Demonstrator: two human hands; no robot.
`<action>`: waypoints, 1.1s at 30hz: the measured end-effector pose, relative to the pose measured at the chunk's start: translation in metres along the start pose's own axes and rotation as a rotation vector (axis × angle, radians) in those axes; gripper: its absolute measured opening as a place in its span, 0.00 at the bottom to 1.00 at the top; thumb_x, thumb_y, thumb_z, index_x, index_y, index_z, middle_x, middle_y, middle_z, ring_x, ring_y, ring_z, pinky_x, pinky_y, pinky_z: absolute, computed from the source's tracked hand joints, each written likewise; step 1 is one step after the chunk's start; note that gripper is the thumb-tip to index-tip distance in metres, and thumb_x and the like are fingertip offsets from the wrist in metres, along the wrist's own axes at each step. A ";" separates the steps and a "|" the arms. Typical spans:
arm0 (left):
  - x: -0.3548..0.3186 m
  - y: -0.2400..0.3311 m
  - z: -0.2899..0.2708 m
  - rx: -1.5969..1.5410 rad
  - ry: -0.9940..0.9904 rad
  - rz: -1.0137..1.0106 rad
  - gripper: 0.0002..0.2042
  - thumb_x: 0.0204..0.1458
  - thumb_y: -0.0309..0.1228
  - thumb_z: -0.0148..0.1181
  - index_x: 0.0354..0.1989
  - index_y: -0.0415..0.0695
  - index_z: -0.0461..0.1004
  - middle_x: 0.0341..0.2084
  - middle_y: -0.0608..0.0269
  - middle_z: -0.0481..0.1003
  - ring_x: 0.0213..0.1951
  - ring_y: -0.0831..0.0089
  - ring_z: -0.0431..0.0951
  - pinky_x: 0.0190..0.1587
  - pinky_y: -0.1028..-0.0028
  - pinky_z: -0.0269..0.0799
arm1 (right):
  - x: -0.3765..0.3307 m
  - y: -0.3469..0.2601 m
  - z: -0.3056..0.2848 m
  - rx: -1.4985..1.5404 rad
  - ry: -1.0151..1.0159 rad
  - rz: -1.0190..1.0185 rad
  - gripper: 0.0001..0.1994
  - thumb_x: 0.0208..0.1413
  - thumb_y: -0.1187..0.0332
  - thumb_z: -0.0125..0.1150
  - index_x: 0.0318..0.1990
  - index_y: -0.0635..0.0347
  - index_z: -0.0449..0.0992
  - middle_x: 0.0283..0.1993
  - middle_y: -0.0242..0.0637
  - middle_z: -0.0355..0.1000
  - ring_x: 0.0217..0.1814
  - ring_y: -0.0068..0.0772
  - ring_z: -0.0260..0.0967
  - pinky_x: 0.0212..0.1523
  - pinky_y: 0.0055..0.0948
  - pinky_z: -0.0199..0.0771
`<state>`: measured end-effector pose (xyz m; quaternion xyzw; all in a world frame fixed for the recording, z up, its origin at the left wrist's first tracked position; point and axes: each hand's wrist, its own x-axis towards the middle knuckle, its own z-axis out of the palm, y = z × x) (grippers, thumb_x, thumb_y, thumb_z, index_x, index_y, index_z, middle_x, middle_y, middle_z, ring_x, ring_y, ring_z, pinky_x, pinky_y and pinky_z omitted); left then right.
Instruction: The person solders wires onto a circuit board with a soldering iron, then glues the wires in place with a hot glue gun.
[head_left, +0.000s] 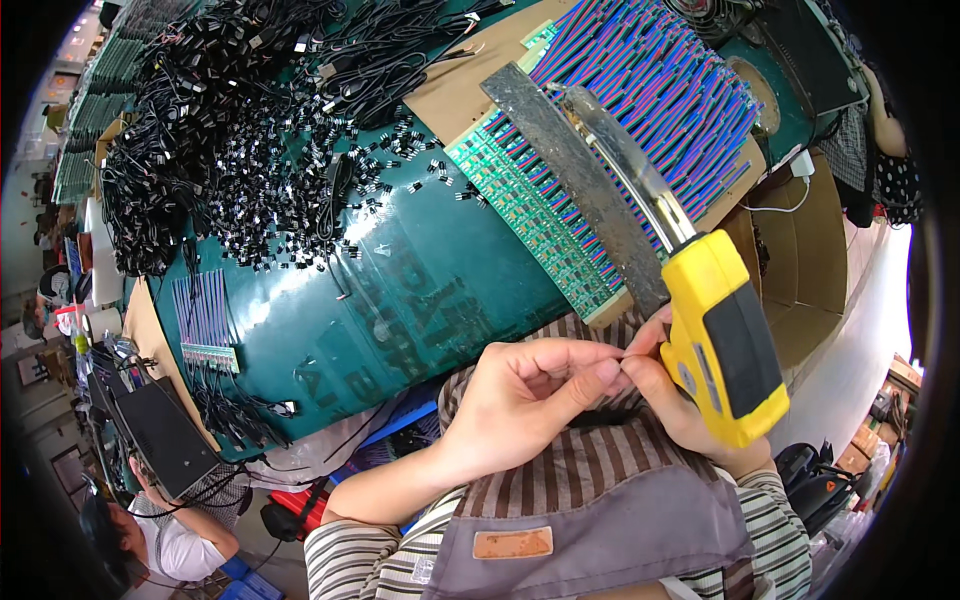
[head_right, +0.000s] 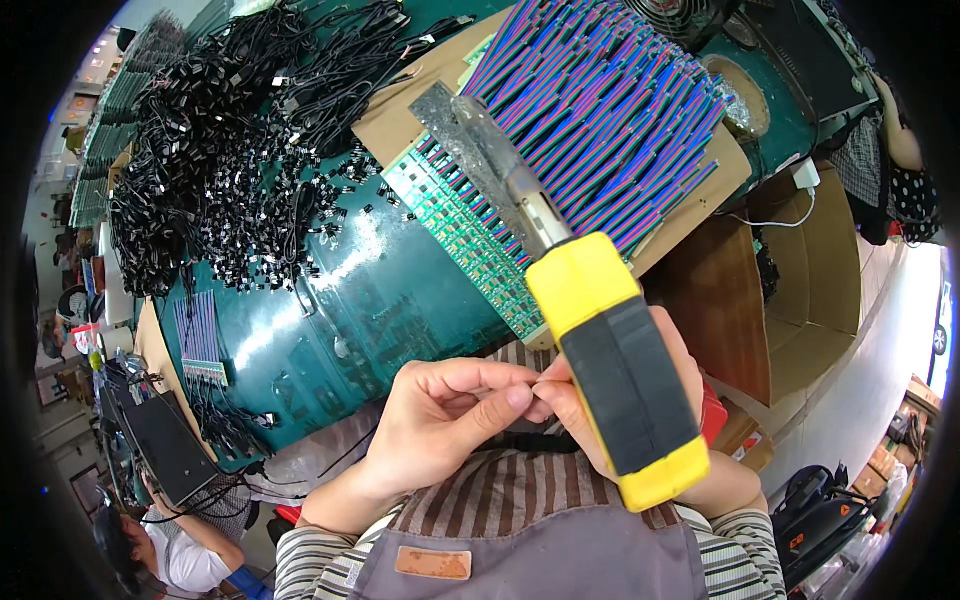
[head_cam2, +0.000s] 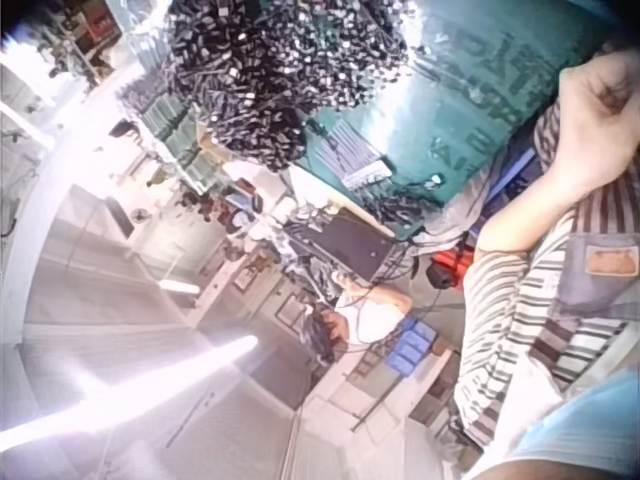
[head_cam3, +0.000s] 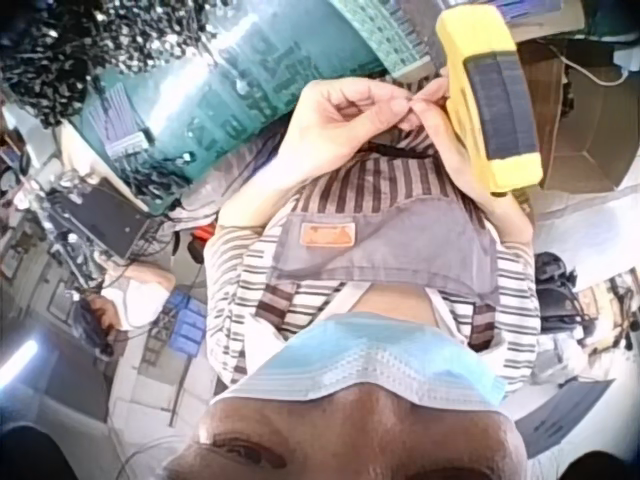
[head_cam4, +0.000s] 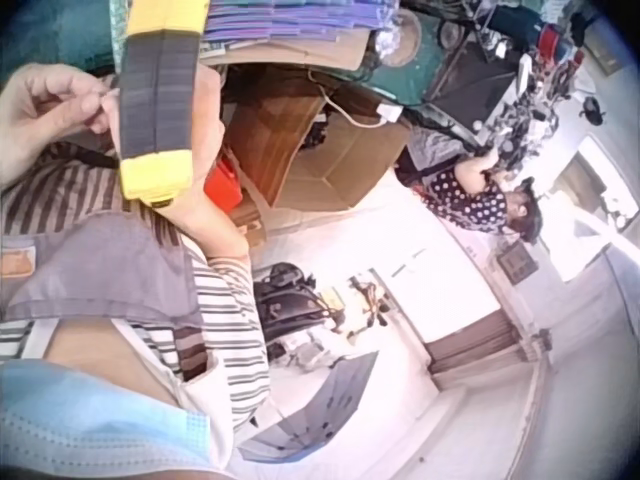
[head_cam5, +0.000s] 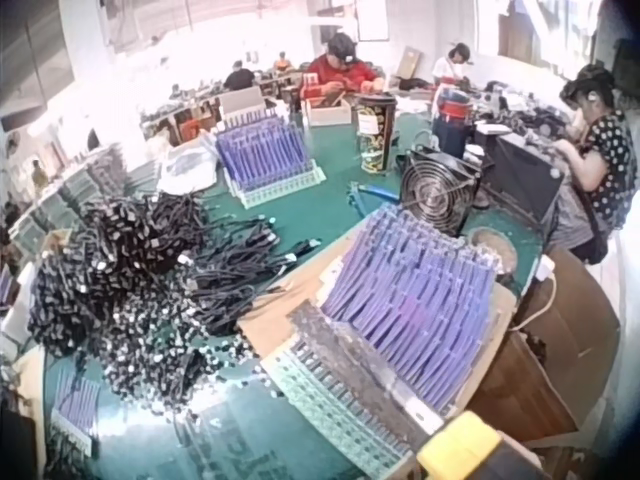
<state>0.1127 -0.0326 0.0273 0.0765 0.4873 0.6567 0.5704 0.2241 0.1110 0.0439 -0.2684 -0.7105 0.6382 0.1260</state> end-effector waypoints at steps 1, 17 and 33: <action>-0.001 0.001 0.001 0.007 0.039 0.052 0.08 0.59 0.24 0.60 0.43 0.32 0.79 0.37 0.56 0.81 0.38 0.75 0.80 0.45 0.75 0.76 | 0.003 -0.003 -0.001 -0.006 -0.059 -0.001 0.08 0.55 0.74 0.66 0.40 0.62 0.72 0.32 0.32 0.74 0.32 0.21 0.73 0.33 0.22 0.74; 0.024 0.049 -0.051 0.864 0.272 0.452 0.03 0.50 0.21 0.65 0.33 0.37 0.81 0.28 0.62 0.82 0.32 0.76 0.81 0.38 0.76 0.76 | 0.023 -0.023 -0.005 -0.273 -0.292 0.224 0.41 0.58 0.30 0.41 0.56 0.66 0.62 0.36 0.32 0.69 0.32 0.22 0.66 0.50 0.29 0.66; 0.076 0.084 -0.112 0.370 0.289 0.145 0.08 0.56 0.25 0.62 0.39 0.30 0.79 0.32 0.55 0.81 0.35 0.75 0.81 0.45 0.77 0.78 | -0.009 0.028 -0.008 -0.437 -0.035 -0.018 0.11 0.48 0.69 0.59 0.39 0.57 0.79 0.37 0.38 0.73 0.37 0.45 0.71 0.40 0.38 0.73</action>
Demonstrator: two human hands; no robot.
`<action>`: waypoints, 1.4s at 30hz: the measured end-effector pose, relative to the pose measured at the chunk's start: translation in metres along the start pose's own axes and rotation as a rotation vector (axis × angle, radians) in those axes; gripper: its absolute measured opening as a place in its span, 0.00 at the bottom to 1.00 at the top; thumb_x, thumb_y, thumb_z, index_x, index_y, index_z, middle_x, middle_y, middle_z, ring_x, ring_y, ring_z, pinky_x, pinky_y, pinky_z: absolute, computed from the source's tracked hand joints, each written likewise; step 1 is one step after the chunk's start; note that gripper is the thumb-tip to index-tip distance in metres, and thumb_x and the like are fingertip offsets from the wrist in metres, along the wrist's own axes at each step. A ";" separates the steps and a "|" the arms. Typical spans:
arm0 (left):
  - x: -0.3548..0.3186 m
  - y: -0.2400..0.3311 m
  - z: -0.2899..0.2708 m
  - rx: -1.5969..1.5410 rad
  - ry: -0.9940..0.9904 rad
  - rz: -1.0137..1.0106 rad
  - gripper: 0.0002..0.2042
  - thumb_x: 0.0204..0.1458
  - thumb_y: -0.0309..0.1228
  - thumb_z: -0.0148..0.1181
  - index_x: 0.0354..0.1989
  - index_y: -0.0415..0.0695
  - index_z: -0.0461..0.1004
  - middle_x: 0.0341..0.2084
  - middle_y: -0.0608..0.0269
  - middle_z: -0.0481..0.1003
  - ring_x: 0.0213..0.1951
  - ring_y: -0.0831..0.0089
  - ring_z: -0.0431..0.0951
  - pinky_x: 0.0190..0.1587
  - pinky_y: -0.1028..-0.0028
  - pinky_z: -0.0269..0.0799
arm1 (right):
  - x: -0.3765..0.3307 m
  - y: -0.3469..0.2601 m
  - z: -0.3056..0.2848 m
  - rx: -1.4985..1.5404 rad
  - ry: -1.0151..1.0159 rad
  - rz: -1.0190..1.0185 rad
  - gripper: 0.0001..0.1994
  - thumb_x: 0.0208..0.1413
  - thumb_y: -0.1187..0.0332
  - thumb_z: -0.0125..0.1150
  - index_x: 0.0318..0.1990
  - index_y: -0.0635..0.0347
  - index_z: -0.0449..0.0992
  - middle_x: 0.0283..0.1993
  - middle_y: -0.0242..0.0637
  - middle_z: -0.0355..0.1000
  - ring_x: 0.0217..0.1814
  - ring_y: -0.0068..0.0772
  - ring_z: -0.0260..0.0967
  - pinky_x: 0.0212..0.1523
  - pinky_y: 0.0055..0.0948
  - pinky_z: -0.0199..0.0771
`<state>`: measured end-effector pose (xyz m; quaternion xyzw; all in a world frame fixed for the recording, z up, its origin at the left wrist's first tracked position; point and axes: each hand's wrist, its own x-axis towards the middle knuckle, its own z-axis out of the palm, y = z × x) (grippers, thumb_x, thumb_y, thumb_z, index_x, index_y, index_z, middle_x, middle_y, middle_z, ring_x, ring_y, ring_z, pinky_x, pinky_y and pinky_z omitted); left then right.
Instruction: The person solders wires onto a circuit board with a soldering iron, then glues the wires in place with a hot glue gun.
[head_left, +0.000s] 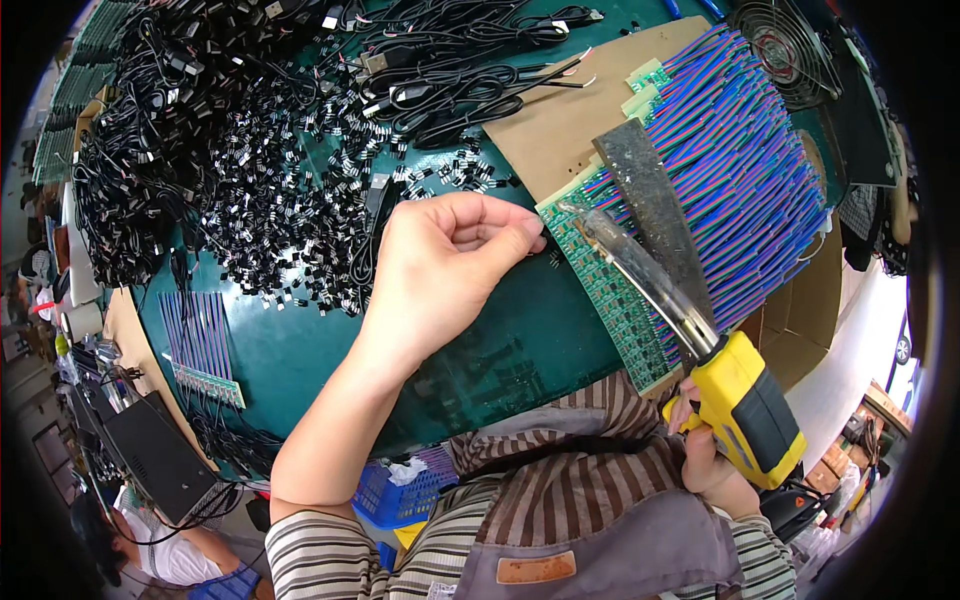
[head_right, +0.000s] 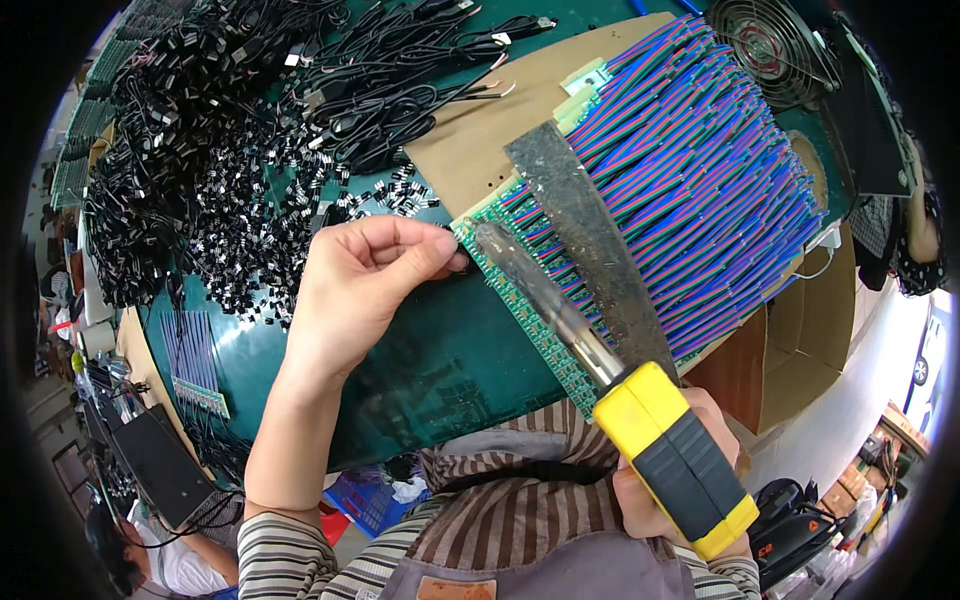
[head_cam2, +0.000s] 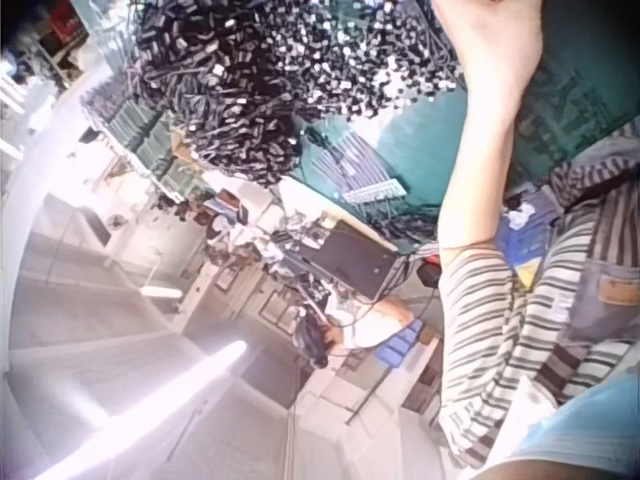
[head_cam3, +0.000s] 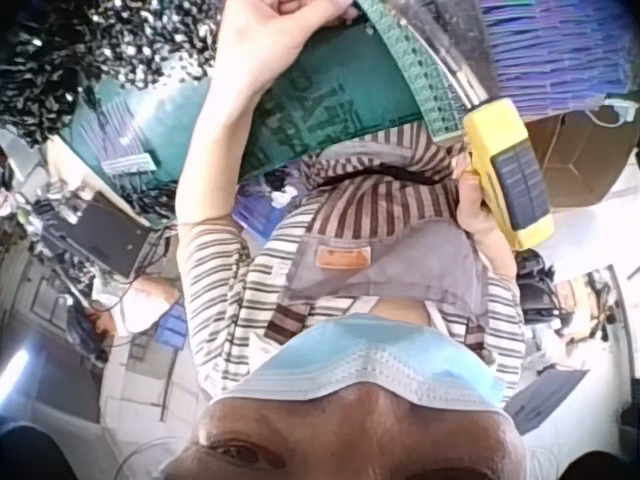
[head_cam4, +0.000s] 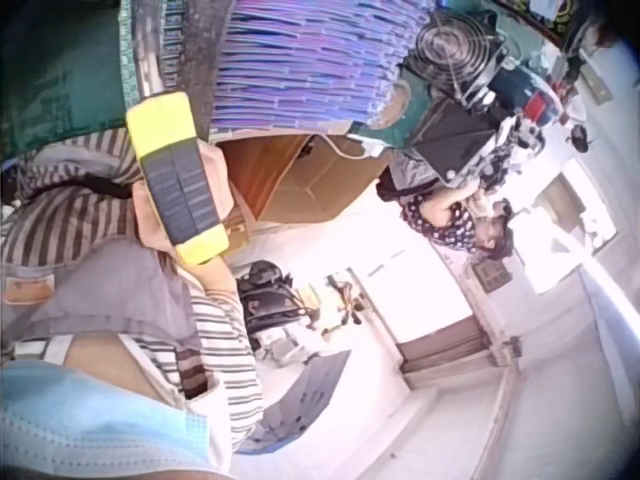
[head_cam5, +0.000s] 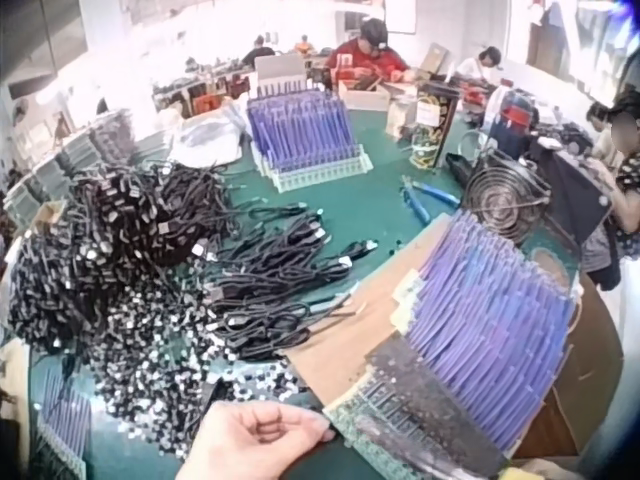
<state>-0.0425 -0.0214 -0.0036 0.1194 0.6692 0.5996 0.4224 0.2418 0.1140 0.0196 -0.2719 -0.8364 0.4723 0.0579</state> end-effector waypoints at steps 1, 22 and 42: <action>0.000 0.000 -0.001 -0.002 0.003 -0.002 0.08 0.56 0.25 0.62 0.39 0.30 0.79 0.32 0.55 0.81 0.35 0.75 0.81 0.45 0.77 0.78 | -0.002 0.004 0.001 -0.069 0.020 -0.048 0.11 0.47 0.68 0.59 0.40 0.57 0.79 0.37 0.39 0.73 0.37 0.46 0.72 0.39 0.38 0.73; -0.001 -0.002 0.002 -0.030 0.045 -0.002 0.08 0.56 0.24 0.62 0.38 0.30 0.79 0.30 0.55 0.81 0.34 0.76 0.81 0.43 0.78 0.78 | 0.004 -0.010 -0.003 -0.092 -0.032 -0.008 0.16 0.46 0.62 0.62 0.41 0.60 0.78 0.42 0.44 0.74 0.43 0.49 0.74 0.43 0.38 0.75; -0.002 -0.007 0.010 0.078 0.123 0.030 0.05 0.55 0.22 0.61 0.35 0.31 0.79 0.29 0.57 0.81 0.32 0.78 0.80 0.41 0.80 0.77 | -0.002 -0.005 -0.001 -0.110 0.002 0.024 0.13 0.44 0.64 0.63 0.37 0.59 0.78 0.37 0.42 0.72 0.34 0.45 0.73 0.35 0.35 0.73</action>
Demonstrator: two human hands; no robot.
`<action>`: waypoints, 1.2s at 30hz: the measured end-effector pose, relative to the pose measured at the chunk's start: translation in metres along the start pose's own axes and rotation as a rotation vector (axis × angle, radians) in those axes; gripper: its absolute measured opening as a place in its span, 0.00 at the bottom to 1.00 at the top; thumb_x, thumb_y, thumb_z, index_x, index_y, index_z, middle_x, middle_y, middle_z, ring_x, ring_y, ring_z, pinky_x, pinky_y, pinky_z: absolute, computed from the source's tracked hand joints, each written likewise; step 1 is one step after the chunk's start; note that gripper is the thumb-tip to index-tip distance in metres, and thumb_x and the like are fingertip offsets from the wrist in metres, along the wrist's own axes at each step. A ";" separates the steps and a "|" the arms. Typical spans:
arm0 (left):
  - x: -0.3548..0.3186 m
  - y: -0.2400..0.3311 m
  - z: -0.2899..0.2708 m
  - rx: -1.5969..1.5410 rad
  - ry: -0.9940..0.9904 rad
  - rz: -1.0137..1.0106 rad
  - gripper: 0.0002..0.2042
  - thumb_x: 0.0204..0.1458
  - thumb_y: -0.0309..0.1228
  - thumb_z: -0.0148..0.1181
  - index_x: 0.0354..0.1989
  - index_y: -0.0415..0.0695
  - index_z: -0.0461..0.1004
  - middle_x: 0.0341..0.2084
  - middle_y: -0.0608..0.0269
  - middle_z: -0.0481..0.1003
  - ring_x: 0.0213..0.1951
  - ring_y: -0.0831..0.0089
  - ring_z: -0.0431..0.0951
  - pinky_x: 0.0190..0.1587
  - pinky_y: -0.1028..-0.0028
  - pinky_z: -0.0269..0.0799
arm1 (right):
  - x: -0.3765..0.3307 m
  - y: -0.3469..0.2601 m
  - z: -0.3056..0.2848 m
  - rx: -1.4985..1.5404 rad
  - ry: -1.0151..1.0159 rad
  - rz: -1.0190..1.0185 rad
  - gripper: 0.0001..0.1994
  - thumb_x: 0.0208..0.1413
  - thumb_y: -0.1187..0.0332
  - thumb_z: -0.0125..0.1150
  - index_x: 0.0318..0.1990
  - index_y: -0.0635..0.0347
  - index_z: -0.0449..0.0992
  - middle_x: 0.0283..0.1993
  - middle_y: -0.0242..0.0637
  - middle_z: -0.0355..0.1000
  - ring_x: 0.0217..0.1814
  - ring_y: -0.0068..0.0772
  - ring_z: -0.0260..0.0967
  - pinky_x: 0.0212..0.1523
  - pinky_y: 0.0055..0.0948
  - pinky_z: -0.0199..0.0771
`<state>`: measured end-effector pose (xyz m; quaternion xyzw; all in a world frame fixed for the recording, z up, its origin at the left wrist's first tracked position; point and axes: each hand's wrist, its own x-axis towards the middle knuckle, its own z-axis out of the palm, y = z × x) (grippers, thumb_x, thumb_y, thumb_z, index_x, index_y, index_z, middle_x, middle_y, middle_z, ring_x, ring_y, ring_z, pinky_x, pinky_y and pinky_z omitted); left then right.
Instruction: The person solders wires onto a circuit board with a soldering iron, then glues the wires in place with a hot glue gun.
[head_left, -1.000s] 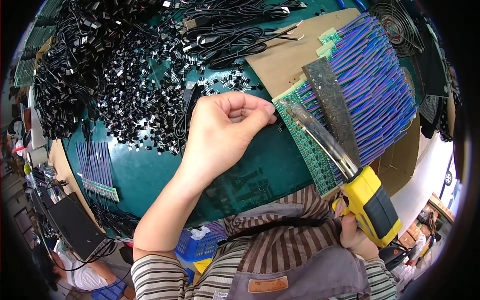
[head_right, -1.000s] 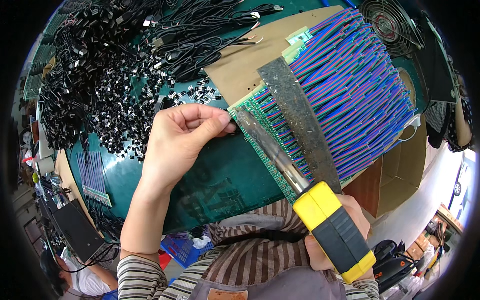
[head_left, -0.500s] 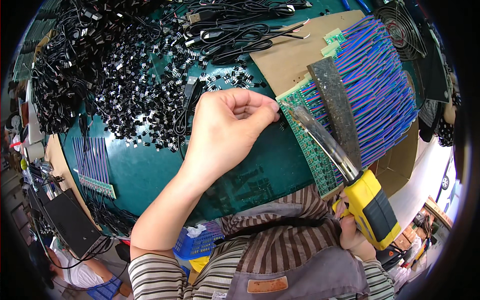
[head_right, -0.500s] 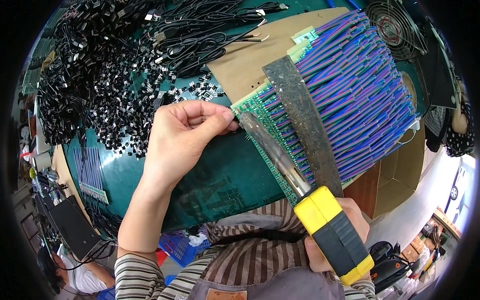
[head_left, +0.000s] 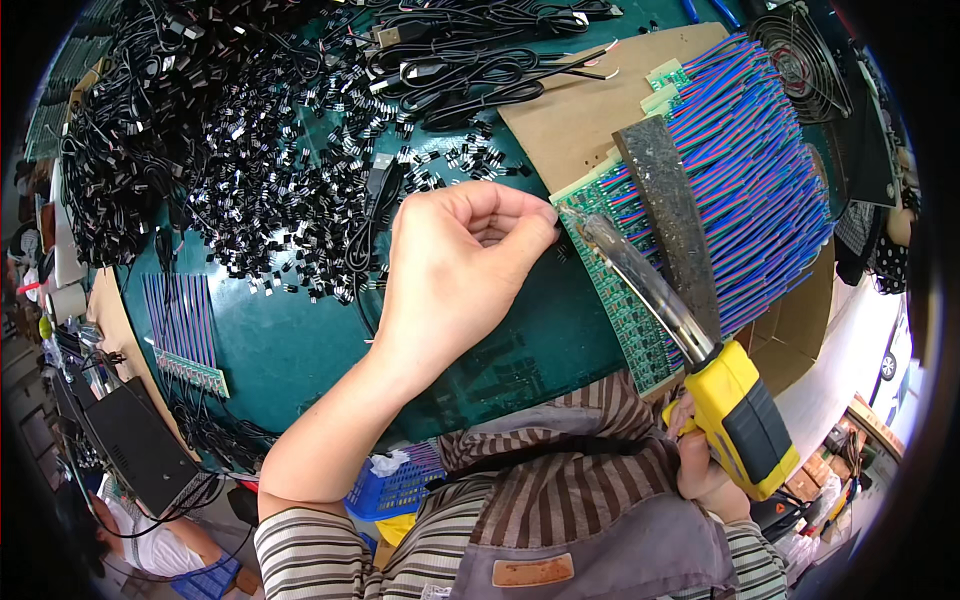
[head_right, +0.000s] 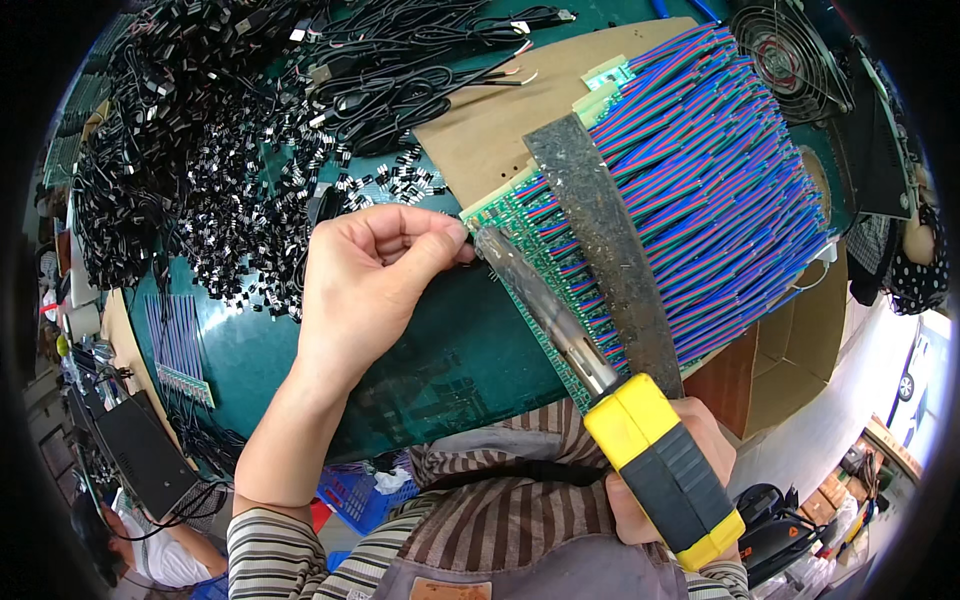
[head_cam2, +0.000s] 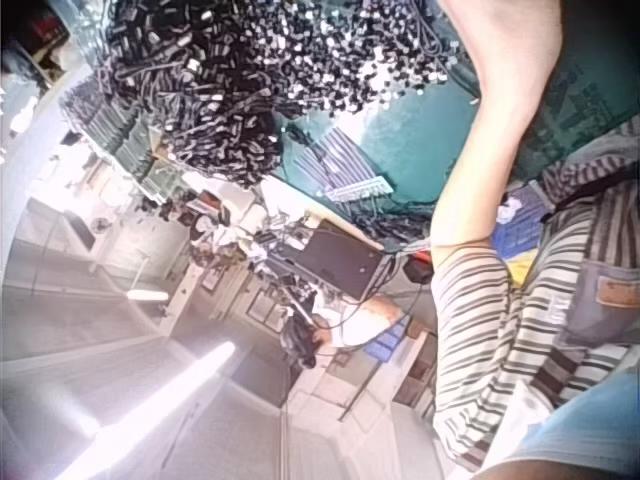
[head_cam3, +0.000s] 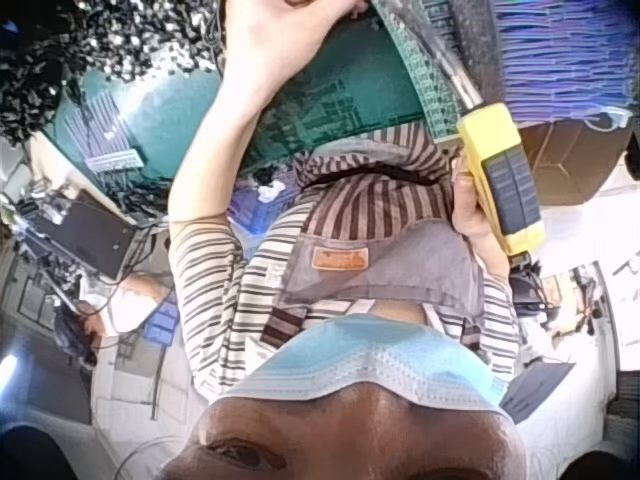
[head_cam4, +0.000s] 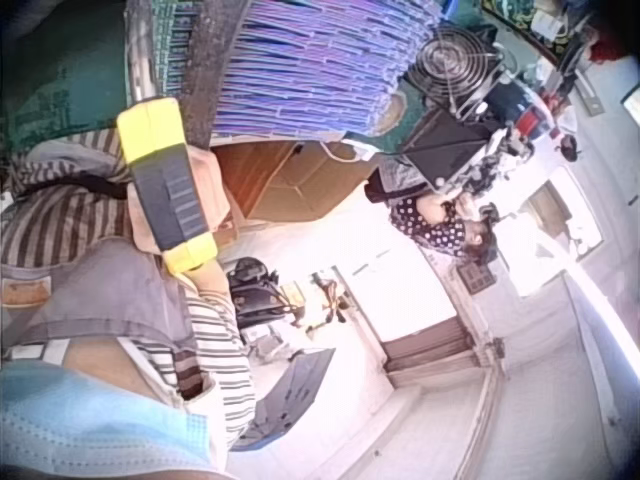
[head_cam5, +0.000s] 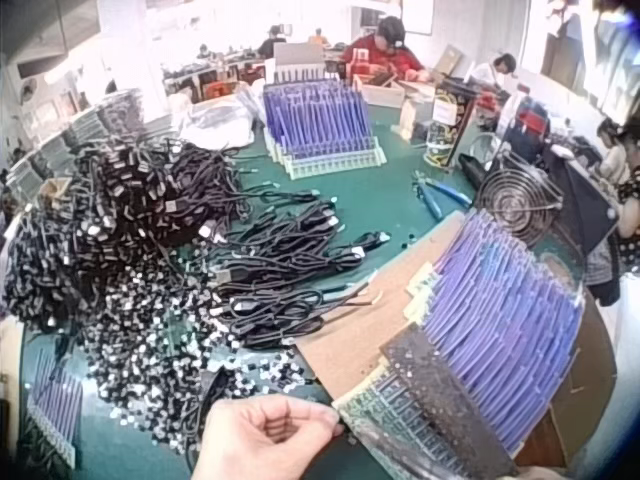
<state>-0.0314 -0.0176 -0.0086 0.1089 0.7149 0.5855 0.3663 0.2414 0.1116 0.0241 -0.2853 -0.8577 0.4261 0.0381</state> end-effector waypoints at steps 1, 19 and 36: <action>0.000 0.000 0.000 -0.001 0.000 0.001 0.05 0.55 0.22 0.61 0.35 0.31 0.79 0.29 0.57 0.81 0.32 0.78 0.80 0.41 0.80 0.77 | -0.001 0.003 0.000 -0.022 -0.008 -0.033 0.12 0.43 0.64 0.63 0.36 0.59 0.78 0.36 0.41 0.72 0.33 0.44 0.73 0.34 0.34 0.73; 0.001 -0.002 0.001 -0.035 0.008 0.000 0.06 0.55 0.22 0.61 0.35 0.30 0.79 0.29 0.56 0.81 0.32 0.77 0.81 0.41 0.79 0.77 | 0.002 -0.014 0.011 0.552 0.196 0.156 0.17 0.56 0.58 0.58 0.38 0.66 0.74 0.30 0.36 0.69 0.29 0.27 0.69 0.32 0.26 0.68; -0.012 0.026 -0.024 0.420 0.086 0.088 0.09 0.48 0.21 0.67 0.38 0.33 0.81 0.30 0.59 0.82 0.32 0.81 0.80 0.39 0.82 0.75 | 0.000 0.008 0.005 0.195 -0.018 0.006 0.42 0.59 0.33 0.44 0.62 0.67 0.60 0.25 0.32 0.63 0.22 0.23 0.61 0.26 0.24 0.63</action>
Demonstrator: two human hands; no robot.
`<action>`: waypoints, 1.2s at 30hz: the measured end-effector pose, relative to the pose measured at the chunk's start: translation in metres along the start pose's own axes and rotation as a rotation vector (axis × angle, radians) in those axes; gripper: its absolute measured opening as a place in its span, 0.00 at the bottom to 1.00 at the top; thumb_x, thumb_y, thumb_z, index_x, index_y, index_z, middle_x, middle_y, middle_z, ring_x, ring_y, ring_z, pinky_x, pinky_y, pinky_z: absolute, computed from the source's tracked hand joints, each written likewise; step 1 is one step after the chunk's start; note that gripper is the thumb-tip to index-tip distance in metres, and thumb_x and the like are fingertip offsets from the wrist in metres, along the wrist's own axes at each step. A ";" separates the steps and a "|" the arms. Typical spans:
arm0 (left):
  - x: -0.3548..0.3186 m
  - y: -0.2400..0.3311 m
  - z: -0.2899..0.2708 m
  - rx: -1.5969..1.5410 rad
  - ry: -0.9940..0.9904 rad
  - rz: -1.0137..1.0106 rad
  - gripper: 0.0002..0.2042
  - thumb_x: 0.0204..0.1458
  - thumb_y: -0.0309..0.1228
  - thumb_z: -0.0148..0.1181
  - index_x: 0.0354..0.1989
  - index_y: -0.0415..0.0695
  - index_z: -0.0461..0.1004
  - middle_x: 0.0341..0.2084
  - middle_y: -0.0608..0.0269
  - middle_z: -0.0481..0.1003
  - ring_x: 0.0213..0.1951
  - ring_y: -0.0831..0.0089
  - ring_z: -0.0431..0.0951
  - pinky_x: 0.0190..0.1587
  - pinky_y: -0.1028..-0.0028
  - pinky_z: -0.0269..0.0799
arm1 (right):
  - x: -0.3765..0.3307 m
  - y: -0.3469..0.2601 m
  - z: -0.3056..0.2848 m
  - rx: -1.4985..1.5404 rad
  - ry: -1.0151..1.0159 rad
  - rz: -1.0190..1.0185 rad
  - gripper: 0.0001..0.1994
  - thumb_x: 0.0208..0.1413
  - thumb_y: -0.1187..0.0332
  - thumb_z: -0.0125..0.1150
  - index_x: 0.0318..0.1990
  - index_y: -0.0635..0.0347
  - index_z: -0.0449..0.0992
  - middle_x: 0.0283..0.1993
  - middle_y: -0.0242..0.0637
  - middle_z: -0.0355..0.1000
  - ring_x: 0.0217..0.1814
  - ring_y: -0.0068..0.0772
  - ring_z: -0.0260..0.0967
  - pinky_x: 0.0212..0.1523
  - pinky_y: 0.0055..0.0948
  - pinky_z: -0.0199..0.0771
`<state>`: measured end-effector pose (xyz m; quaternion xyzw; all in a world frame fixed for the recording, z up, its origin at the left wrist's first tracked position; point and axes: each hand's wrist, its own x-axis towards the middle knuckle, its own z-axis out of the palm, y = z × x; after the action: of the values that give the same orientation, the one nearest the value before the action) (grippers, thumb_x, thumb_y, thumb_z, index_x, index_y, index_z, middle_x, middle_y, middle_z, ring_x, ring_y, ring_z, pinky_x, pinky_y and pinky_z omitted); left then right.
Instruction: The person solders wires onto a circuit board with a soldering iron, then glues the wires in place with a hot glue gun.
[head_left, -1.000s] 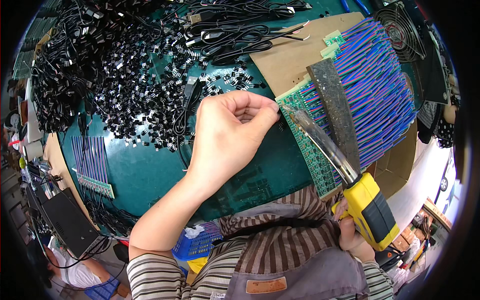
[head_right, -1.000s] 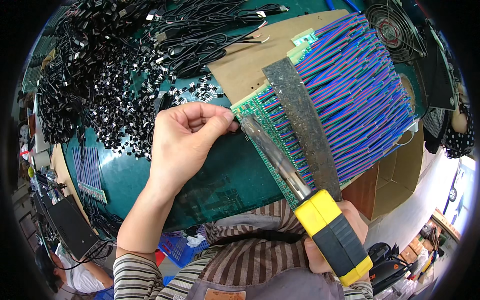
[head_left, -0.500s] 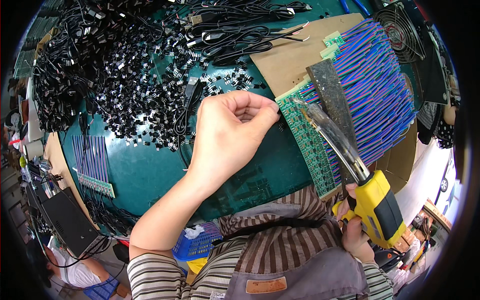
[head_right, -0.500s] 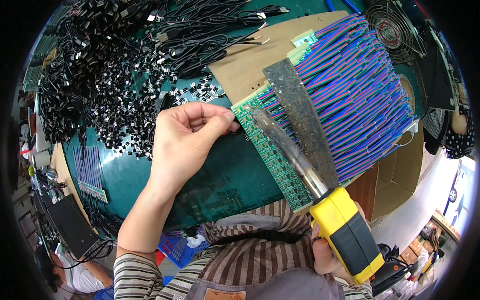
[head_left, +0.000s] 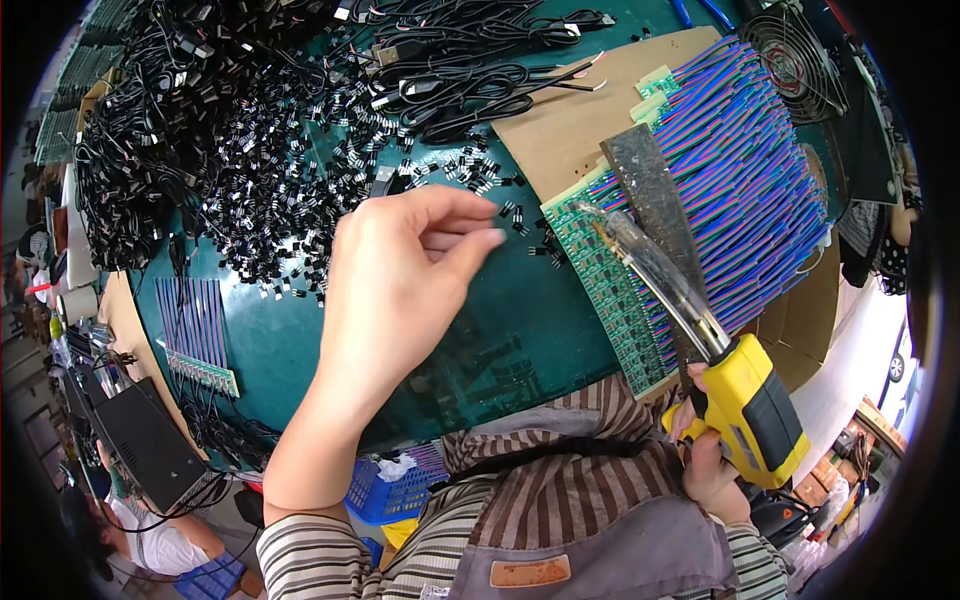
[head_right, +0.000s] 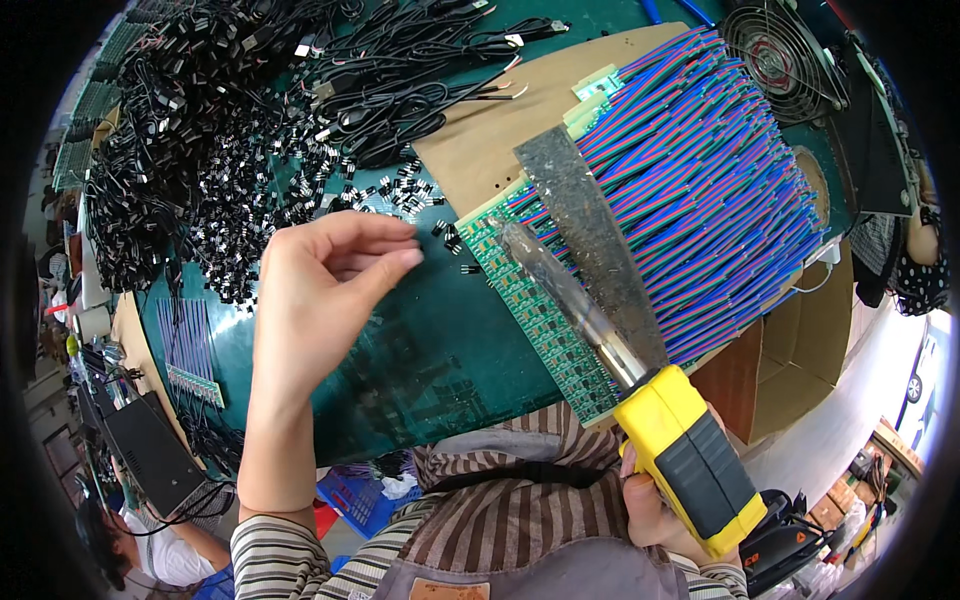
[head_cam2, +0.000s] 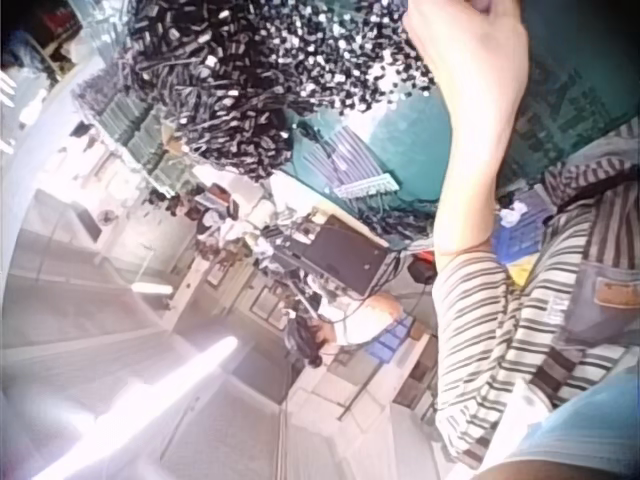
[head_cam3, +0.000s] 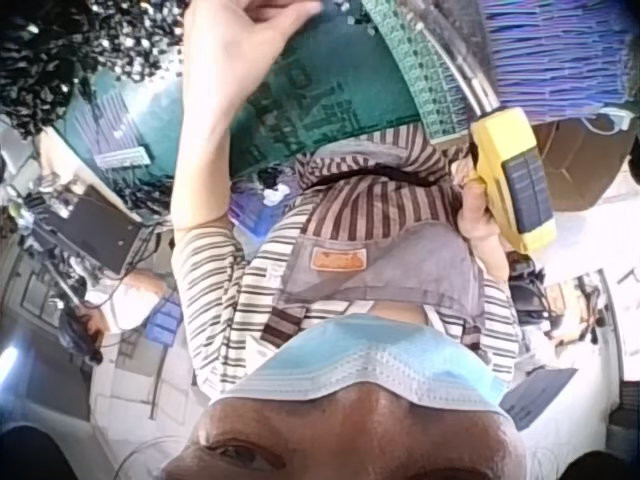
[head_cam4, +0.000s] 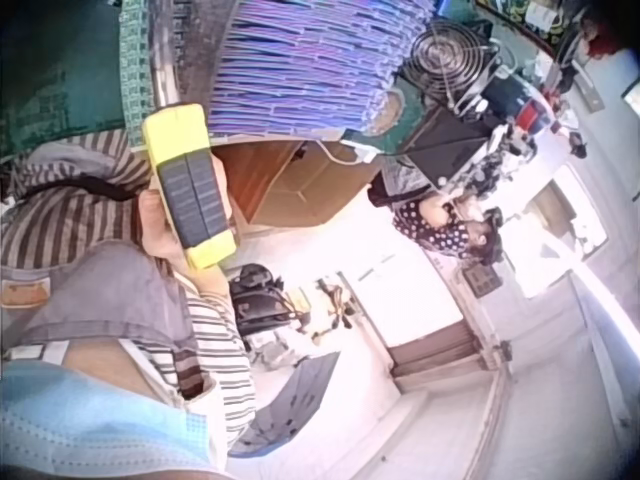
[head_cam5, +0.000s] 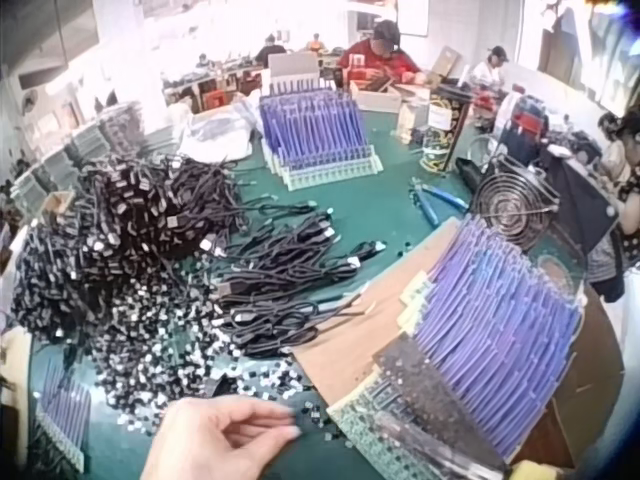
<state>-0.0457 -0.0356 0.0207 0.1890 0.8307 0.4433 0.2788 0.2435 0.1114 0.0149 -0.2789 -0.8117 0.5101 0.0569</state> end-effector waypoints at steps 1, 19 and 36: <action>-0.001 0.002 -0.002 0.189 0.060 0.023 0.10 0.45 0.20 0.68 0.37 0.34 0.81 0.29 0.59 0.82 0.30 0.81 0.79 0.37 0.82 0.75 | 0.000 0.000 0.001 0.055 -0.002 0.011 0.41 0.59 0.34 0.45 0.62 0.67 0.60 0.25 0.32 0.63 0.22 0.23 0.61 0.26 0.23 0.63; -0.004 -0.017 0.019 0.434 0.196 0.261 0.07 0.47 0.20 0.66 0.36 0.35 0.80 0.26 0.55 0.79 0.26 0.69 0.78 0.33 0.74 0.73 | 0.001 0.000 -0.010 0.102 -0.143 -0.019 0.41 0.57 0.34 0.49 0.63 0.64 0.58 0.48 0.31 0.66 0.29 0.21 0.62 0.32 0.25 0.64; -0.021 -0.011 0.066 0.152 0.407 0.475 0.06 0.53 0.21 0.65 0.38 0.33 0.81 0.30 0.63 0.81 0.31 0.80 0.78 0.37 0.80 0.74 | -0.001 -0.014 0.003 0.407 0.027 0.204 0.40 0.56 0.35 0.52 0.62 0.62 0.58 0.34 0.30 0.63 0.30 0.20 0.62 0.32 0.23 0.66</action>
<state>0.0114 -0.0116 -0.0121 0.3054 0.8328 0.4613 -0.0191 0.2375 0.1044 0.0253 -0.3491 -0.6588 0.6626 0.0712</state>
